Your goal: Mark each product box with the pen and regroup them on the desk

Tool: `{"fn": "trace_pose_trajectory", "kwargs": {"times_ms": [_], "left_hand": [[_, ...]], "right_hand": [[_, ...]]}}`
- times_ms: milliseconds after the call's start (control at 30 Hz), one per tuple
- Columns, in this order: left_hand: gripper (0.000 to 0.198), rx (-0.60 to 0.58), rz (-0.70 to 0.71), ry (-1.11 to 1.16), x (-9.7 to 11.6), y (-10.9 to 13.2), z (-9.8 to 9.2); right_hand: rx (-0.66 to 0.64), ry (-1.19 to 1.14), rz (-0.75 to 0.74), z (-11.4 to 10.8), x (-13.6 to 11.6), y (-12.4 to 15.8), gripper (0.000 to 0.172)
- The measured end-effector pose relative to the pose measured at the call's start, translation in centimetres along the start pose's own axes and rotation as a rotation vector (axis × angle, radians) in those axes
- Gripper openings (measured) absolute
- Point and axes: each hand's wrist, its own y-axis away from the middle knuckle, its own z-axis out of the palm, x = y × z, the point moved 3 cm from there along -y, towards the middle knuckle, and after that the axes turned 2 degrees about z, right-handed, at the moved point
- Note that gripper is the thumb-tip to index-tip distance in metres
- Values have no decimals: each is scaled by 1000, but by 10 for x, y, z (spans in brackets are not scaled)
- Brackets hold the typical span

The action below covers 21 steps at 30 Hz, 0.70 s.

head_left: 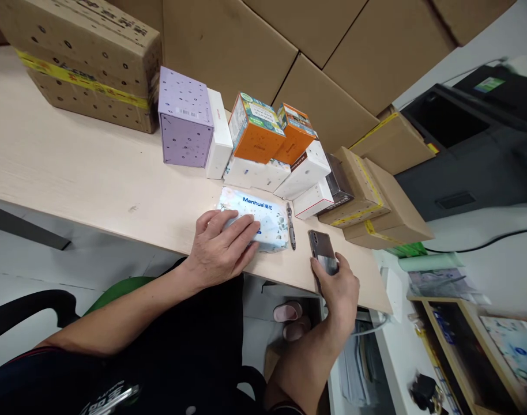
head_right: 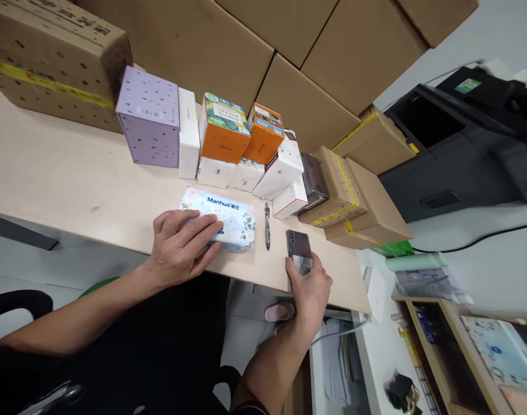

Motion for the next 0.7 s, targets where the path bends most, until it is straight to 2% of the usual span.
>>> {"fn": "trace_pose_trajectory", "kwargs": {"times_ms": [167, 267, 367, 500, 600, 700], "left_hand": [[39, 11, -12, 18, 0, 0, 0], [31, 9, -1, -16, 0, -2, -2], [28, 12, 9, -36, 1, -3, -3], [31, 20, 11, -31, 1, -3, -3], [33, 16, -1, -27, 2, -2, -2], [34, 6, -1, -27, 2, -2, -3]], "right_hand": [[86, -191, 57, -7, 4, 21, 94], [153, -546, 165, -16, 5, 40, 89], [130, -951, 132, -22, -1, 58, 85], [-73, -1347, 18, -18, -19, 78, 74], [-363, -1538, 107, 1, -43, 95, 61], [-703, -1639, 207, 17, -77, 118, 67]]}}
